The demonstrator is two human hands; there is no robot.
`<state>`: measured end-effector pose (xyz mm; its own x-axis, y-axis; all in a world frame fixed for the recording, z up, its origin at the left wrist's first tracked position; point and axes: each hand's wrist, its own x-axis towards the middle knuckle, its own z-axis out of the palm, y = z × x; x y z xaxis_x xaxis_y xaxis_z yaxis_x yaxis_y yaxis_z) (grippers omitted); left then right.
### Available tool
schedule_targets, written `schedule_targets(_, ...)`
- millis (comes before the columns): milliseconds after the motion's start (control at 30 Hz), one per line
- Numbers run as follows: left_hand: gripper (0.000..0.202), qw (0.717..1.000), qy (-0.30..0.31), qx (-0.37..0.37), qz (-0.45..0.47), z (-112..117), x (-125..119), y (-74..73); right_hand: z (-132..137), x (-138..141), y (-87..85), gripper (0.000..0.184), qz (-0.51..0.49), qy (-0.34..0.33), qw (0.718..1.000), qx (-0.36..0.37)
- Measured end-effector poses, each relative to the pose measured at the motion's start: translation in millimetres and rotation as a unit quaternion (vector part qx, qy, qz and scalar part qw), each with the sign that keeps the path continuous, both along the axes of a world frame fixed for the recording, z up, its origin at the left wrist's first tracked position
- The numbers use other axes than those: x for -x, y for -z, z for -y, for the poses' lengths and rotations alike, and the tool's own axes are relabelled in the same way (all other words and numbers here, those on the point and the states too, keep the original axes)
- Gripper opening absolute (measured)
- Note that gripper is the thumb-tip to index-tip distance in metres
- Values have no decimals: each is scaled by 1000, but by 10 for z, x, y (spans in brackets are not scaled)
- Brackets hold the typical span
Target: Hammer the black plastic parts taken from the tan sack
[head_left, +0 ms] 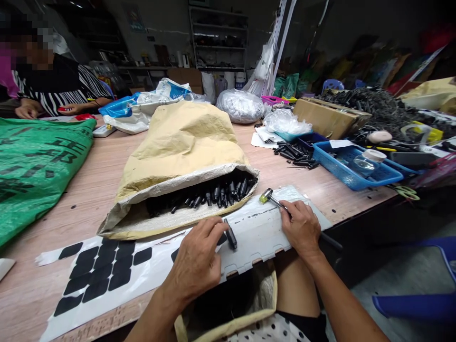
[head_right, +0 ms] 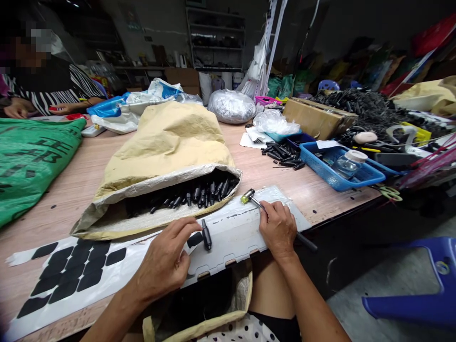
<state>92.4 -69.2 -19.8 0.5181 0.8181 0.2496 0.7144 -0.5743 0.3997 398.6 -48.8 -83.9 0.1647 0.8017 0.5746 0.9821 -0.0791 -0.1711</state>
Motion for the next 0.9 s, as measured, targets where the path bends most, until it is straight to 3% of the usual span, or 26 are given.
schedule_targets(67, 74, 996, 86, -2, -24, -122, -5, 4, 3, 5, -6, 24, -2, 3, 1000, -1)
schedule_targets(167, 67, 992, 114, 9, -51, -254, -57, 26, 10, 14, -16, 24, -4, 3, 1000, -1)
schedule_targets(467, 12, 994, 80, 6, -67, -398, -276, 115, 10, 26, -35, 23, -9, 8, 1000, 6)
schedule_targets(767, 11, 993, -21, 72, 88, -262, 118, 263, -7, -9, -20, 27, -12, 2, 1000, 17)
schedule_targets(900, 14, 987, -43, 98, 118, -229, 145, 357, 43, 20, -95, 27, -43, -23, 998, 36)
